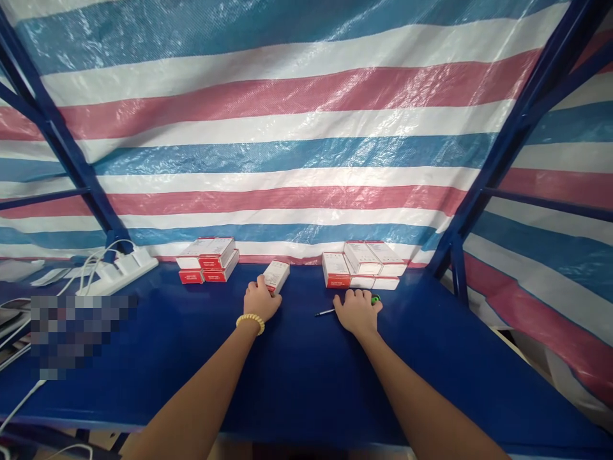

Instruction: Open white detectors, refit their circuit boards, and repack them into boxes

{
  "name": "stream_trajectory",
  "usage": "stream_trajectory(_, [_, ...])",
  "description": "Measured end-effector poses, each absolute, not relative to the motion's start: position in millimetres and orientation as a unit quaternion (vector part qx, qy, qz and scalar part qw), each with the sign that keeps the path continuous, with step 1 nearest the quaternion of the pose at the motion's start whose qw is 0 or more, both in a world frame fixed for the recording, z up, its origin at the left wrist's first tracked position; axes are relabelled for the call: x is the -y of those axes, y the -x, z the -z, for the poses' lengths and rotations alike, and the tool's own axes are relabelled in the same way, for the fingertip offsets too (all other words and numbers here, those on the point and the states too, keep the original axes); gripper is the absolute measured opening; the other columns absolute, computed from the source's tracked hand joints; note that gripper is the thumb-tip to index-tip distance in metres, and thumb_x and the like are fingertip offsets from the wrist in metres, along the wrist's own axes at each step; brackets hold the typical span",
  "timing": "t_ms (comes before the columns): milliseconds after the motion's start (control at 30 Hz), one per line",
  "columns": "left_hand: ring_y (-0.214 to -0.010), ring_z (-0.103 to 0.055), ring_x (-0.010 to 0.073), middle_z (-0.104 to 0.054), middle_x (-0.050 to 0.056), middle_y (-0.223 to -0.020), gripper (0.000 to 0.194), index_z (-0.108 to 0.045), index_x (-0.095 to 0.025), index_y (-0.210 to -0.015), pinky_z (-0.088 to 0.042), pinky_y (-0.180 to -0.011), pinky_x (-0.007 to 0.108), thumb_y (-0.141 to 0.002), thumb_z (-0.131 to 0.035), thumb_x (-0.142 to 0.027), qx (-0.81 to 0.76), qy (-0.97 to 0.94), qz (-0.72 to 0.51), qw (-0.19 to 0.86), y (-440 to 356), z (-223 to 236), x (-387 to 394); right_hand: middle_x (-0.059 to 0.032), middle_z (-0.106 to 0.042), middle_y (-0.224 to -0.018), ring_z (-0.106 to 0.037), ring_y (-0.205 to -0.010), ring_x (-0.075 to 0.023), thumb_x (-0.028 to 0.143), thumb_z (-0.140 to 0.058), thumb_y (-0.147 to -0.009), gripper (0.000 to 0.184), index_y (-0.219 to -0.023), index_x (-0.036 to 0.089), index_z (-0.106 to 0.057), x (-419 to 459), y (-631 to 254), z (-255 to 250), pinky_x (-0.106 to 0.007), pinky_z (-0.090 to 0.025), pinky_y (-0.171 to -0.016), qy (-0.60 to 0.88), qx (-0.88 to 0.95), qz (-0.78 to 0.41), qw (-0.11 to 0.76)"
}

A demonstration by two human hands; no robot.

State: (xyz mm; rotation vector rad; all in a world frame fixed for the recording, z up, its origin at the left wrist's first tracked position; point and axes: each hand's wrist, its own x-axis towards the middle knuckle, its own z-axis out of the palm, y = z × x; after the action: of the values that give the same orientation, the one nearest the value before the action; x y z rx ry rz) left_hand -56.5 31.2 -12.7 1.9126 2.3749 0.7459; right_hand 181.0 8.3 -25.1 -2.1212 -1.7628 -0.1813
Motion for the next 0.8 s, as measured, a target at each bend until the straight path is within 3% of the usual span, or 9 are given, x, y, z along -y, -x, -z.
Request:
stream_trajectory(267, [-0.106, -0.051, 0.0349, -0.047, 0.017, -0.113, 0.064, -0.039, -0.012, -0.128, -0.043, -0.086, 0.044, -0.07, -0.056, -0.035, -0.776, -0.587, -0.23, 0.003, 51, 18, -32, -0.0193, -0.062, -0.107, -0.043, -0.109, -0.0323, 0.039, -0.038, -0.088, 0.04, -0.101, 0.011, -0.064, -10, -182, 25, -0.055, -0.023, -0.092, 0.758, 0.627, 0.054, 0.172])
stream_trajectory(567, [-0.109, -0.049, 0.0341, -0.047, 0.017, -0.114, 0.066, -0.038, -0.011, -0.128, -0.04, -0.089, 0.046, -0.074, -0.056, -0.044, -0.775, -0.586, -0.234, 0.012, 46, 16, -28, -0.016, -0.063, -0.104, -0.043, -0.108, -0.0305, 0.039, -0.04, -0.088, 0.035, -0.089, 0.014, -0.065, -9, -185, 26, -0.054, -0.024, -0.091, 0.761, 0.621, 0.051, 0.181])
stream_trajectory(800, [-0.106, -0.054, 0.032, -0.051, 0.016, -0.113, 0.057, -0.04, -0.013, -0.124, -0.045, -0.083, 0.04, -0.076, -0.06, -0.036, -0.754, -0.616, -0.223, 0.039, 54, 5, -25, -0.0138, -0.062, -0.098, -0.044, -0.109, -0.0303, 0.047, -0.046, -0.088, 0.036, -0.082, 0.016, -0.063, -8, -189, 25, -0.052, -0.027, -0.088, 0.767, 0.61, 0.044, 0.197])
